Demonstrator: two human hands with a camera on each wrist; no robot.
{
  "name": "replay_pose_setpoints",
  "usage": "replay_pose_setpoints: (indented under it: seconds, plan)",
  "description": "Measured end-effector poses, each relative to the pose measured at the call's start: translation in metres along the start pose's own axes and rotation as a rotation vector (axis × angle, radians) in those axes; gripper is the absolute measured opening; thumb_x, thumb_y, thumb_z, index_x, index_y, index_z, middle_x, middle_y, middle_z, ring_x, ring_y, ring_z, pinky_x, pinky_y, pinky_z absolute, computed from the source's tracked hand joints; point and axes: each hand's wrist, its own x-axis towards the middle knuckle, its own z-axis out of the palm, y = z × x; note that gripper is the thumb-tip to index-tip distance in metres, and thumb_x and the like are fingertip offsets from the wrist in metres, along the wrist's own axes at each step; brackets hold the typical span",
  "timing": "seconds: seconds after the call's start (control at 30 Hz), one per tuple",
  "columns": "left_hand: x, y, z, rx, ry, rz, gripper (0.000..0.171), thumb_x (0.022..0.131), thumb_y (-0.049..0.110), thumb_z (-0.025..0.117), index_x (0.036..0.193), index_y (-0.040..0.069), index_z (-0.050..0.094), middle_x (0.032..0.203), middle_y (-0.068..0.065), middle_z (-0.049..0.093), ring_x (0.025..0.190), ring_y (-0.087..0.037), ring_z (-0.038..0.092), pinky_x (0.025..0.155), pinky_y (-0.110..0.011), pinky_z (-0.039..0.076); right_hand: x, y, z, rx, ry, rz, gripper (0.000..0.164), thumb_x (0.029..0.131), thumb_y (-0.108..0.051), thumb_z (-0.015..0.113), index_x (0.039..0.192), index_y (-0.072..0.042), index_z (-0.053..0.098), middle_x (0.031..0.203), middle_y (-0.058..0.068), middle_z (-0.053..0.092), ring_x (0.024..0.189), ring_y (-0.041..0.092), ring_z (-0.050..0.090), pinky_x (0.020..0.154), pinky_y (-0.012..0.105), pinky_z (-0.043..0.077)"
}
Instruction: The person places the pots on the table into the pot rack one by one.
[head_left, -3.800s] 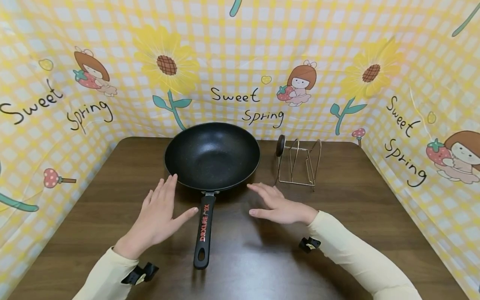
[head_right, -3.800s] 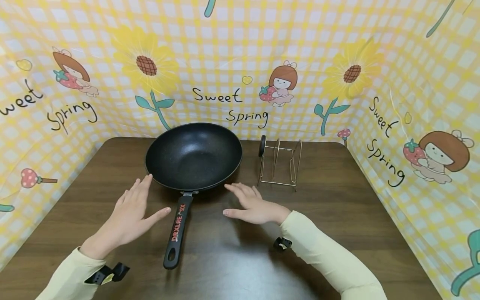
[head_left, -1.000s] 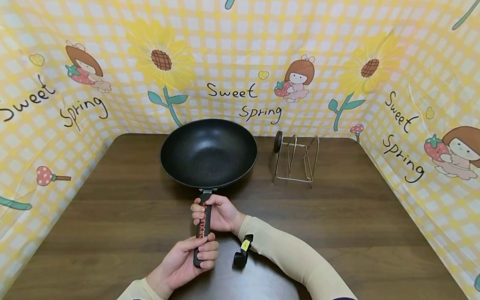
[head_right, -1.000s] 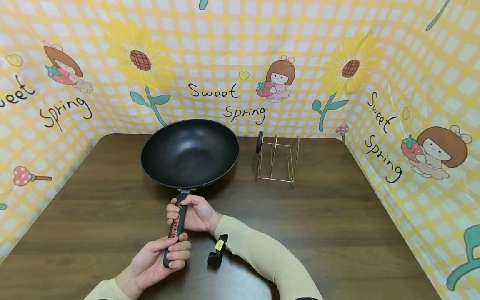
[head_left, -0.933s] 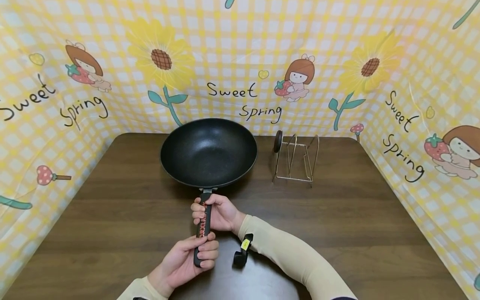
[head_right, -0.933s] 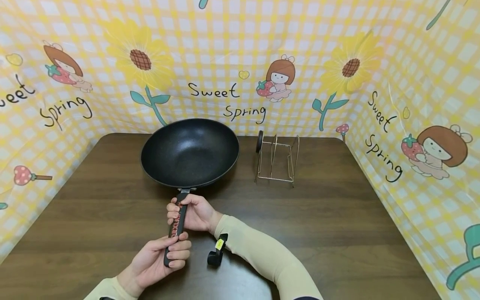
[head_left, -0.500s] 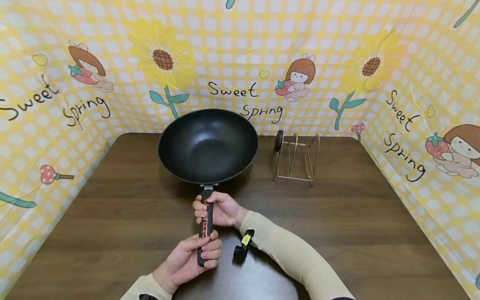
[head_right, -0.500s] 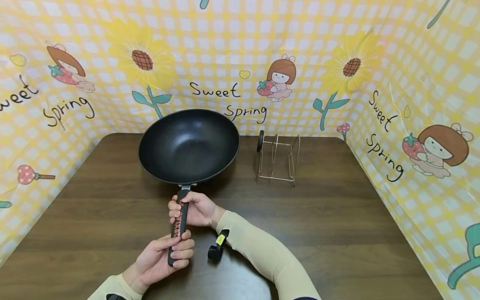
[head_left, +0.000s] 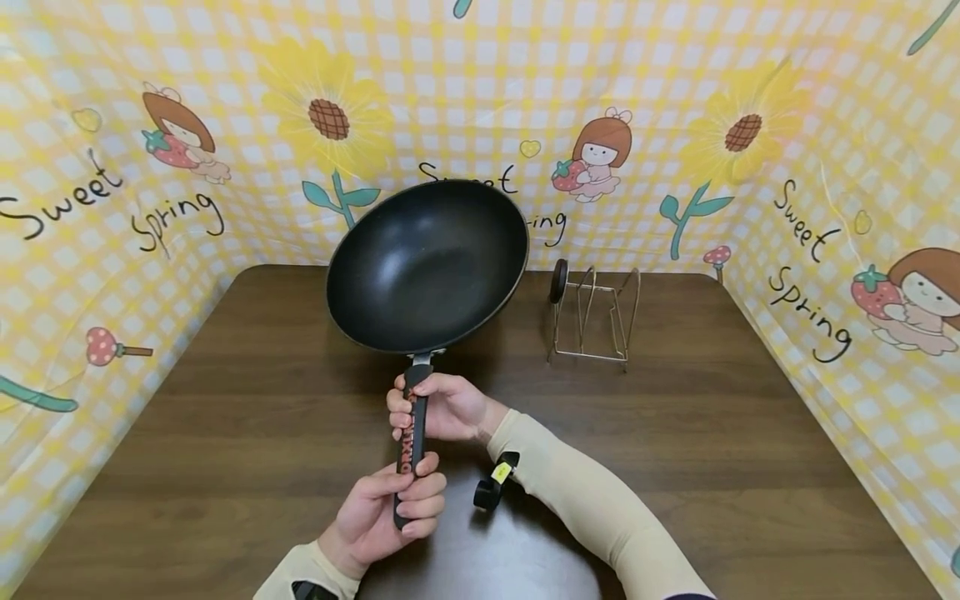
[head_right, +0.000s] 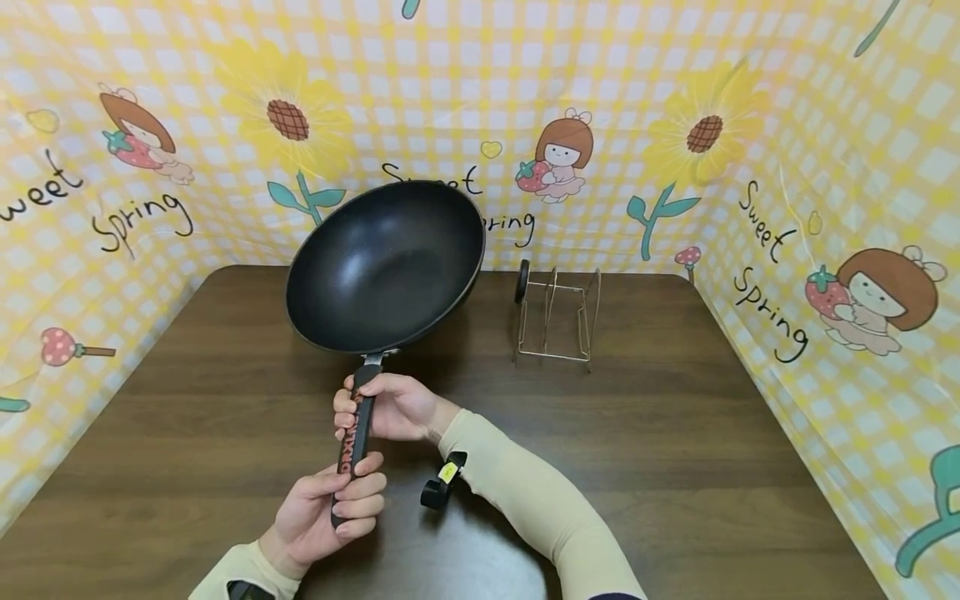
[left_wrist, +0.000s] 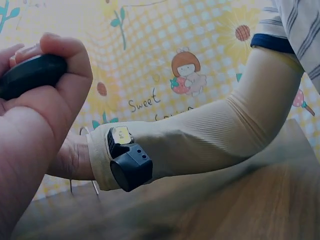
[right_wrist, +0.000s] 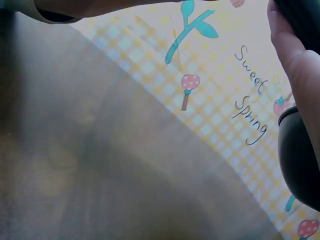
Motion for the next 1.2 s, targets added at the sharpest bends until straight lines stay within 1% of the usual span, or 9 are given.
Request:
replay_pose_setpoints:
  seconds: [0.1, 0.27, 0.47, 0.6, 0.77, 0.83, 0.93, 1.07, 1.2]
  plan:
    - [0.004, 0.0, 0.001, -0.005, -0.044, 0.01, 0.013, 0.105, 0.014, 0.033, 0.114, 0.012, 0.043, 0.078, 0.004, 0.021, 0.064, -0.007, 0.02, 0.064, -0.019, 0.029, 0.001, -0.005, 0.004, -0.022, -0.019, -0.025, 0.01, 0.092, -0.019, 0.055, 0.098, -0.017, 0.048, 0.084, 0.001, 0.045, 0.08, 0.016, 0.044, 0.085, 0.034, 0.043]
    - [0.01, 0.0, 0.002, -0.048, -0.141, 0.018, 0.01, 0.104, 0.014, 0.037, 0.114, 0.012, 0.04, 0.076, 0.005, 0.023, 0.061, -0.006, 0.021, 0.058, -0.018, 0.026, -0.001, -0.01, 0.014, -0.066, -0.052, -0.076, 0.01, 0.097, -0.019, 0.055, 0.106, -0.017, 0.05, 0.088, 0.003, 0.047, 0.083, 0.018, 0.046, 0.087, 0.036, 0.044]
    - [0.018, -0.002, 0.006, -0.115, -0.238, 0.012, 0.009, 0.103, 0.014, 0.042, 0.108, 0.012, 0.035, 0.073, 0.006, 0.025, 0.058, -0.005, 0.023, 0.052, -0.017, 0.023, -0.005, -0.012, 0.022, -0.135, -0.102, -0.137, 0.015, 0.1, -0.03, 0.057, 0.112, -0.022, 0.055, 0.093, 0.002, 0.047, 0.088, 0.019, 0.045, 0.089, 0.036, 0.042]
    - [0.023, -0.003, 0.007, -0.197, -0.287, 0.018, 0.013, 0.102, 0.012, 0.044, 0.101, 0.013, 0.031, 0.072, 0.006, 0.026, 0.057, -0.004, 0.025, 0.048, -0.016, 0.022, -0.006, -0.011, 0.024, -0.157, -0.118, -0.194, 0.017, 0.1, -0.032, 0.056, 0.114, -0.024, 0.056, 0.095, 0.001, 0.048, 0.089, 0.019, 0.045, 0.088, 0.034, 0.041]
    - [0.027, -0.008, 0.004, -0.309, -0.338, 0.009, 0.017, 0.101, 0.01, 0.044, 0.095, 0.014, 0.029, 0.072, 0.006, 0.027, 0.057, -0.004, 0.026, 0.049, -0.016, 0.023, -0.008, -0.007, 0.021, -0.16, -0.129, -0.242, 0.015, 0.1, -0.03, 0.056, 0.113, -0.024, 0.054, 0.094, -0.001, 0.048, 0.091, 0.018, 0.048, 0.088, 0.033, 0.041]
    - [0.026, -0.009, 0.003, -0.326, -0.345, 0.002, 0.018, 0.101, 0.009, 0.044, 0.094, 0.014, 0.028, 0.072, 0.006, 0.027, 0.057, -0.004, 0.026, 0.049, -0.016, 0.023, -0.009, -0.005, 0.02, -0.163, -0.133, -0.251, 0.014, 0.1, -0.03, 0.056, 0.113, -0.024, 0.054, 0.094, -0.002, 0.048, 0.091, 0.017, 0.049, 0.088, 0.032, 0.042]
    - [0.025, -0.011, 0.001, -0.319, -0.337, -0.025, 0.019, 0.101, 0.01, 0.044, 0.092, 0.014, 0.028, 0.071, 0.006, 0.027, 0.057, -0.005, 0.026, 0.049, -0.017, 0.022, -0.012, -0.003, 0.018, -0.177, -0.141, -0.254, 0.013, 0.101, -0.029, 0.055, 0.112, -0.024, 0.053, 0.095, -0.003, 0.05, 0.092, 0.016, 0.051, 0.088, 0.032, 0.042]
    - [0.023, -0.009, -0.003, -0.283, -0.299, -0.064, 0.017, 0.101, 0.013, 0.044, 0.093, 0.015, 0.03, 0.07, 0.006, 0.027, 0.055, -0.006, 0.025, 0.049, -0.018, 0.021, -0.017, -0.005, 0.017, -0.204, -0.124, -0.25, 0.013, 0.1, -0.027, 0.056, 0.112, -0.023, 0.053, 0.095, -0.003, 0.052, 0.093, 0.015, 0.055, 0.09, 0.033, 0.044]
    - [0.023, -0.008, -0.007, -0.244, -0.249, -0.094, 0.011, 0.1, 0.016, 0.044, 0.098, 0.016, 0.034, 0.07, 0.007, 0.027, 0.055, -0.006, 0.024, 0.05, -0.018, 0.021, -0.023, -0.011, 0.016, -0.226, -0.097, -0.242, 0.013, 0.1, -0.025, 0.058, 0.111, -0.021, 0.051, 0.094, -0.002, 0.054, 0.093, 0.016, 0.057, 0.091, 0.033, 0.045]
